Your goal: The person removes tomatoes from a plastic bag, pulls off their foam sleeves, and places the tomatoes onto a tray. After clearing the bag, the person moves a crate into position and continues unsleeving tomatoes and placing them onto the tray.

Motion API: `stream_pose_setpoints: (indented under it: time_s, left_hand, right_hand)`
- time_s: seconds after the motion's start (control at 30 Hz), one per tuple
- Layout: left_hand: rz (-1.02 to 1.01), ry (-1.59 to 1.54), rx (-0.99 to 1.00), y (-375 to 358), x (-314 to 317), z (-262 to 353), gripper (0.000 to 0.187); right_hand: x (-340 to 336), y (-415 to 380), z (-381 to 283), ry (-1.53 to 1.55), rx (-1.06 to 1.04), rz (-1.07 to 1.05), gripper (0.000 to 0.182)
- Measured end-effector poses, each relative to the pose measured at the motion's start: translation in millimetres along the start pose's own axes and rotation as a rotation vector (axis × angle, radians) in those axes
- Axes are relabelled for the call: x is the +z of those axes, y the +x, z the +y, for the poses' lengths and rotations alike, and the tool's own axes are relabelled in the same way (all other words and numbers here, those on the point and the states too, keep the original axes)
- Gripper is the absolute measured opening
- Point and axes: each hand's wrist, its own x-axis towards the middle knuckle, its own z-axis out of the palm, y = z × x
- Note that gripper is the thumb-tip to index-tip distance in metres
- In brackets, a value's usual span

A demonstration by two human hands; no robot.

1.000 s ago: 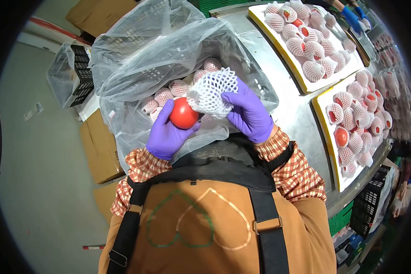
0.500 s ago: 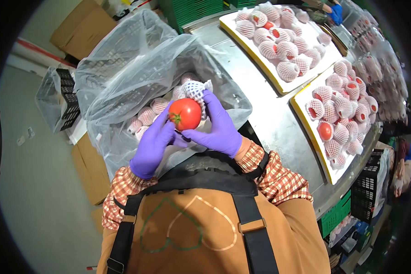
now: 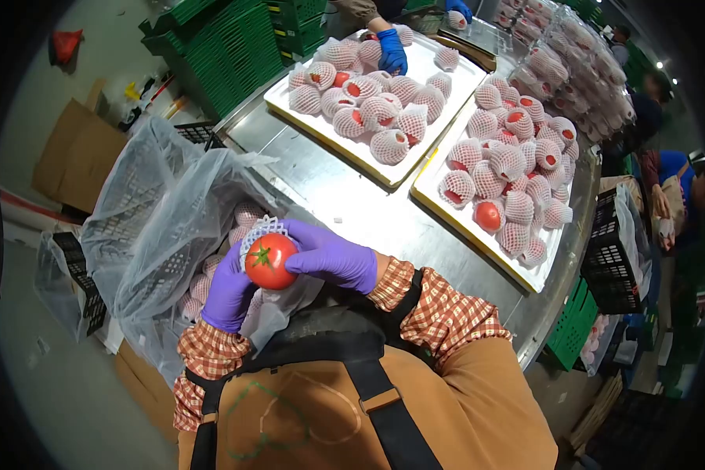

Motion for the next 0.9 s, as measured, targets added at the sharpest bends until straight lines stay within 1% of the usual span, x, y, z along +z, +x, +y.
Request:
stream_pose_setpoints:
  time_s: [0.07, 0.1, 0.13, 0.17, 0.2, 0.23, 0.27, 0.3, 0.33, 0.37, 0.4, 0.43, 0.47, 0.5, 0.53, 0.57, 0.6, 0.63, 0.7, 0.73, 0.77, 0.8, 0.83, 0.9]
  left_hand:
    - [0.159, 0.546, 0.16, 14, 3, -4, 0.056]
    - [0.24, 0.816, 0.242, 21, 6, -6, 0.057]
    - [0.235, 0.817, 0.242, 28, 10, -6, 0.057]
    - [0.235, 0.779, 0.313, 34, 14, -6, 0.058]
    - [0.236, 0.741, 0.381, 40, 20, -3, 0.058]
    - [0.239, 0.701, 0.447, 45, 27, -1, 0.059]
    - [0.222, 0.708, 0.523, 49, 37, -1, 0.06]
    - [0.228, 0.706, 0.513, 51, 51, -1, 0.06]
    - [0.162, 0.748, 0.478, 53, 64, -1, 0.063]
    - [0.102, 0.788, 0.445, 54, 75, 0, 0.067]
    - [0.012, 0.67, 0.379, 54, 85, 4, 0.07]
    - [-0.065, 0.553, 0.307, 53, 88, 8, 0.074]
    - [-0.076, 0.605, 0.299, 55, 78, 3, 0.079]
    - [-0.043, 0.593, 0.282, 54, 65, 1, 0.072]
    - [0.011, 0.623, 0.229, 54, 43, -4, 0.065]
    - [0.058, 0.654, 0.181, 56, 16, -10, 0.059]
    - [0.16, 0.697, 0.136, 54, -13, -17, 0.051]
    - [0.252, 0.74, 0.102, 50, -41, -26, 0.044]
    - [0.454, 0.905, -0.122, 43, -98, -47, 0.043]
    - [0.472, 0.905, -0.127, 41, -111, -54, 0.043]
    - [0.458, 1.008, -0.196, 38, -123, -60, 0.047]
    - [0.435, 1.108, -0.271, 35, -132, -69, 0.05]
    - [0.436, 1.102, -0.28, 36, -141, -81, 0.05]
    - [0.361, 1.454, 0.174, 53, -146, -105, 0.06]
  right_hand:
    - [-10, 2, -13, -0.35, 0.038, 0.131, 0.074]
    - [-15, 3, -17, -0.351, 0.034, 0.134, 0.074]
    - [-22, 5, -20, -0.645, -0.08, 0.142, 0.074]
    - [-29, 6, -22, -0.937, -0.193, 0.149, 0.073]
    - [-34, 10, -22, -1.071, -0.295, 0.195, 0.073]
    - [-39, 12, -25, -1.068, -0.291, 0.199, 0.073]
    - [-44, 15, -29, -1.293, -0.426, 0.292, 0.074]
    - [-49, 18, -33, -1.514, -0.56, 0.383, 0.075]
    - [-54, 20, -39, -1.5, -0.563, 0.446, 0.076]
    - [-66, 25, -43, -1.466, -0.616, 0.506, 0.075]
    - [-82, 26, -47, -1.483, -0.662, 0.582, 0.076]
    - [-100, 25, -63, -1.458, -0.664, 0.609, 0.073]
    - [-130, 28, -73, -1.561, -0.66, 0.766, 0.069]
    - [-149, 28, -84, -1.531, -0.635, 0.919, 0.068]
    - [-188, 24, -108, -1.647, -0.323, 1.083, 0.069]
    - [-227, 18, -128, -1.386, -0.573, 0.998, 0.066]
    - [-261, 15, -151, -1.376, -0.629, 1.006, 0.059]
    - [-268, 8, -172, -1.284, -0.547, 1.002, 0.055]
    - [-239, -3, -188, -0.843, -0.362, 1.024, 0.052]
    - [-233, -6, -192, -0.892, -0.335, 1.015, 0.05]
    - [-230, -6, -191, -0.944, -0.306, 1.01, 0.048]
    - [-227, -5, -183, -1.042, -0.345, 0.953, 0.045]
    - [-211, -2, -170, -1.043, -0.334, 0.951, 0.045]
    - [-155, 13, -133, -1.031, -0.298, 0.768, 0.039]
